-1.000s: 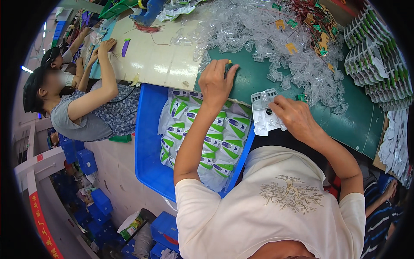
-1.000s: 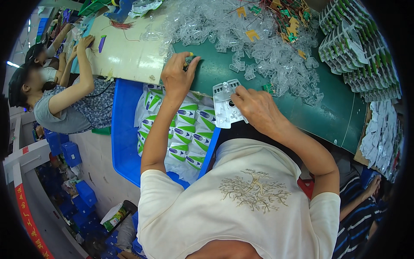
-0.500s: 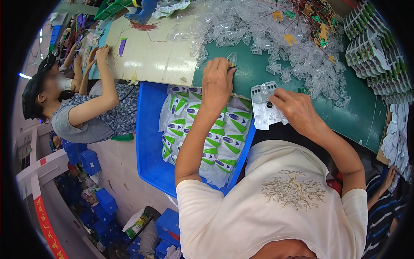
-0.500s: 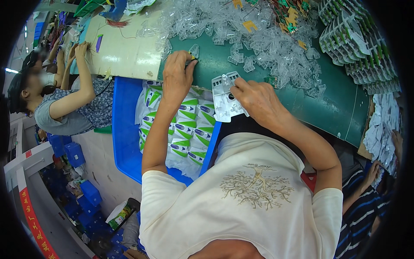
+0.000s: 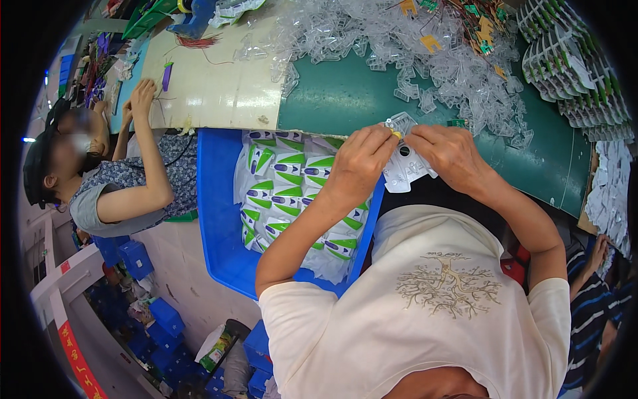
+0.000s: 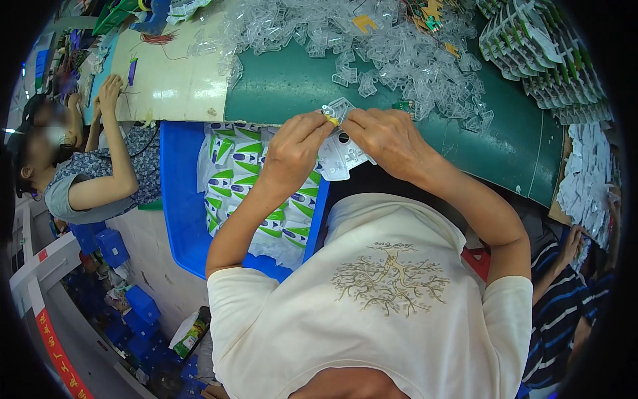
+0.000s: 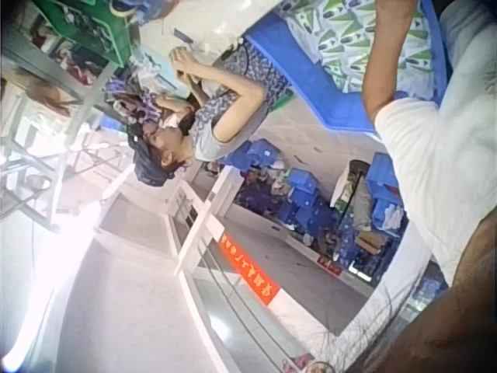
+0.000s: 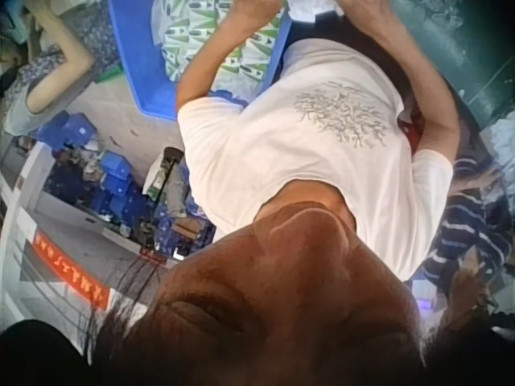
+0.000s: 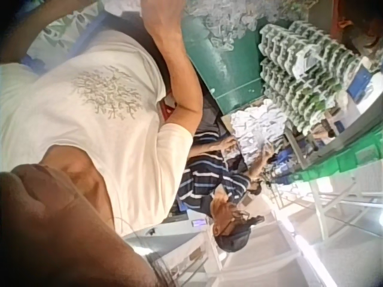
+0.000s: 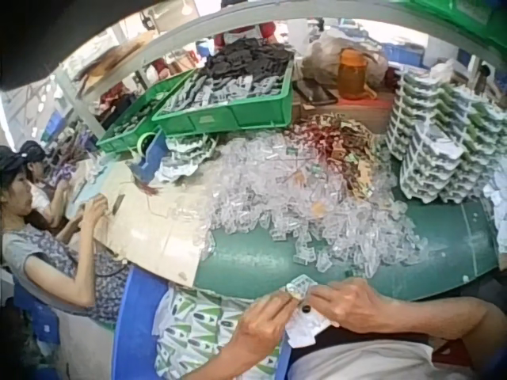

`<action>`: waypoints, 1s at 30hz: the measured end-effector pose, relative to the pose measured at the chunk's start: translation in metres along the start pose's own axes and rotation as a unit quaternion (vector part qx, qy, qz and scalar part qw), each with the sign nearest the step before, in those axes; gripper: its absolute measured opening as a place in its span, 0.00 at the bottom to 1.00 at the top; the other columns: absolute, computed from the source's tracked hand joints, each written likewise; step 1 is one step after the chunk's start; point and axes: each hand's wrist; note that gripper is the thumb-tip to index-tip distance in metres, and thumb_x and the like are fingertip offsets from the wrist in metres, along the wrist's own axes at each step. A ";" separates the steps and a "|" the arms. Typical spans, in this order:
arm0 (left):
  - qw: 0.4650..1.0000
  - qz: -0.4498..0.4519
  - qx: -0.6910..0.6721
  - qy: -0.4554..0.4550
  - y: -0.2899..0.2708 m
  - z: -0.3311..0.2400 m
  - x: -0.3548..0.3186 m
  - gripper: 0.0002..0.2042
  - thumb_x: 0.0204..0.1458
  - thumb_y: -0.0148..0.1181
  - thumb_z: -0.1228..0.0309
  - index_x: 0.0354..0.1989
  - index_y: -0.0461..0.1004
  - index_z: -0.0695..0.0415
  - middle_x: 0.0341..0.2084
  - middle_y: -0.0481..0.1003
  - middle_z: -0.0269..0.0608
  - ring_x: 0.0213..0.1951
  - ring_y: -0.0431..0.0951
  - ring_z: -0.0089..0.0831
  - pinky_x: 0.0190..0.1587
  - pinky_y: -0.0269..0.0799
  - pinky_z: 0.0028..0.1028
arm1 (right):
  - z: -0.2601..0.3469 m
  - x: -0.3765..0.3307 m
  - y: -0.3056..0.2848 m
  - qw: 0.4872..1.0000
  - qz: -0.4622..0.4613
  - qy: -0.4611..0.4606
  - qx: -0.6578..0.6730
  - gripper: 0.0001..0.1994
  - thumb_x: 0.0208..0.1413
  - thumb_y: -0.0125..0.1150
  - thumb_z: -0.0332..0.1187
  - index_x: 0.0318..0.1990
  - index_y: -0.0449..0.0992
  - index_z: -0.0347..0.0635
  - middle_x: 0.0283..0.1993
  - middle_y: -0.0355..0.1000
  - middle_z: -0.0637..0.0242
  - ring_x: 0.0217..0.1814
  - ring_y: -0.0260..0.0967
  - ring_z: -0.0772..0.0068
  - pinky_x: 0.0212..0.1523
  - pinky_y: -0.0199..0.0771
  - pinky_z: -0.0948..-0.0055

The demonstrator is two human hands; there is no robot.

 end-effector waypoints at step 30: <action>0.987 0.059 -0.142 -0.055 0.009 0.001 0.005 0.34 0.47 0.58 0.85 0.66 0.59 0.58 0.43 0.77 0.37 0.40 0.70 0.39 0.46 0.63 0.35 | 0.013 -0.009 -0.028 0.987 -0.030 0.117 0.104 0.09 0.49 0.62 0.28 0.35 0.76 0.32 0.37 0.69 0.56 0.33 0.73 0.56 0.34 0.75 0.62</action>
Point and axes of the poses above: each hand's wrist, its own x-axis towards the middle knuckle, its own y-axis out of the palm, z = x × y
